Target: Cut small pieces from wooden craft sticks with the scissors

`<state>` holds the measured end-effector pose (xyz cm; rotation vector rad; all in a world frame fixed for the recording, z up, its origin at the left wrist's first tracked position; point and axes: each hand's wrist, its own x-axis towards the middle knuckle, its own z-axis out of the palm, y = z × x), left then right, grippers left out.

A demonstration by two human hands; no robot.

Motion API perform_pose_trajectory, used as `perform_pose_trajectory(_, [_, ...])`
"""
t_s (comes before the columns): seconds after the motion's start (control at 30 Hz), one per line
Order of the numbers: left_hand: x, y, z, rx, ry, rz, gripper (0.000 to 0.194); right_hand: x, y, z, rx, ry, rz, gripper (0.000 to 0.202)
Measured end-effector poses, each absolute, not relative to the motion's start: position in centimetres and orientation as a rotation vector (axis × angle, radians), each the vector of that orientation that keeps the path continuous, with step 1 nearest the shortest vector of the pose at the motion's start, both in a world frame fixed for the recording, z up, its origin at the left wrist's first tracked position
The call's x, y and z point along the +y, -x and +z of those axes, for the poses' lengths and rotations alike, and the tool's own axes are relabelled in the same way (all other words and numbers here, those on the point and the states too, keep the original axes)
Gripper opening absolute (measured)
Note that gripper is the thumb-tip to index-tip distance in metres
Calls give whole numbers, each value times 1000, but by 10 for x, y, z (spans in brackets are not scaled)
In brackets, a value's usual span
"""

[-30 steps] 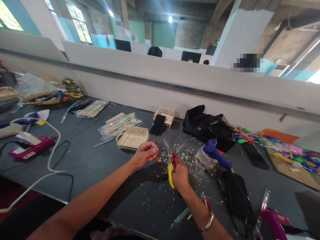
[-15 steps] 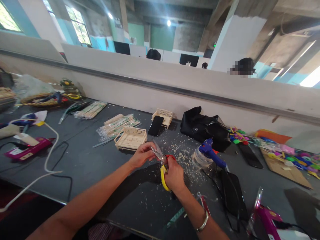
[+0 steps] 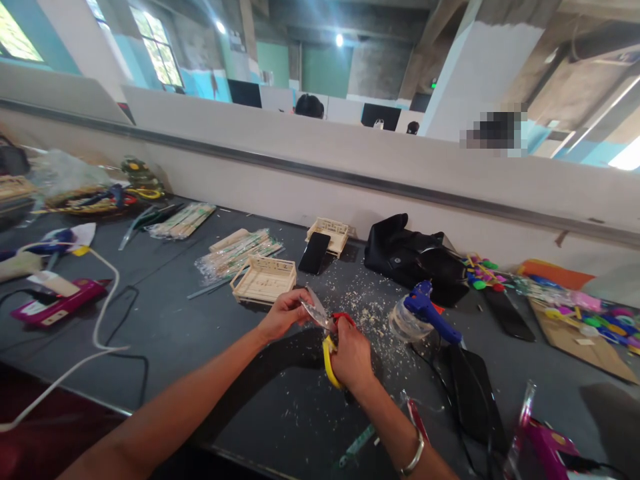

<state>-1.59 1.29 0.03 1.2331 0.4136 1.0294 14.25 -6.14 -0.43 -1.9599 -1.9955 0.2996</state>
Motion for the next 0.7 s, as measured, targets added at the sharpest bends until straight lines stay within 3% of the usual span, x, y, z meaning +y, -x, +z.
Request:
perform_pose_trajectory(0.43, [10,17,7,535,-1258,1024,40,-63,-148,-16,-1920,1892,199,13])
perform_pose_trajectory(0.7, [7,14,6,518,-1169,1024,37,-61,-156,-27,-1659,1708,307,27])
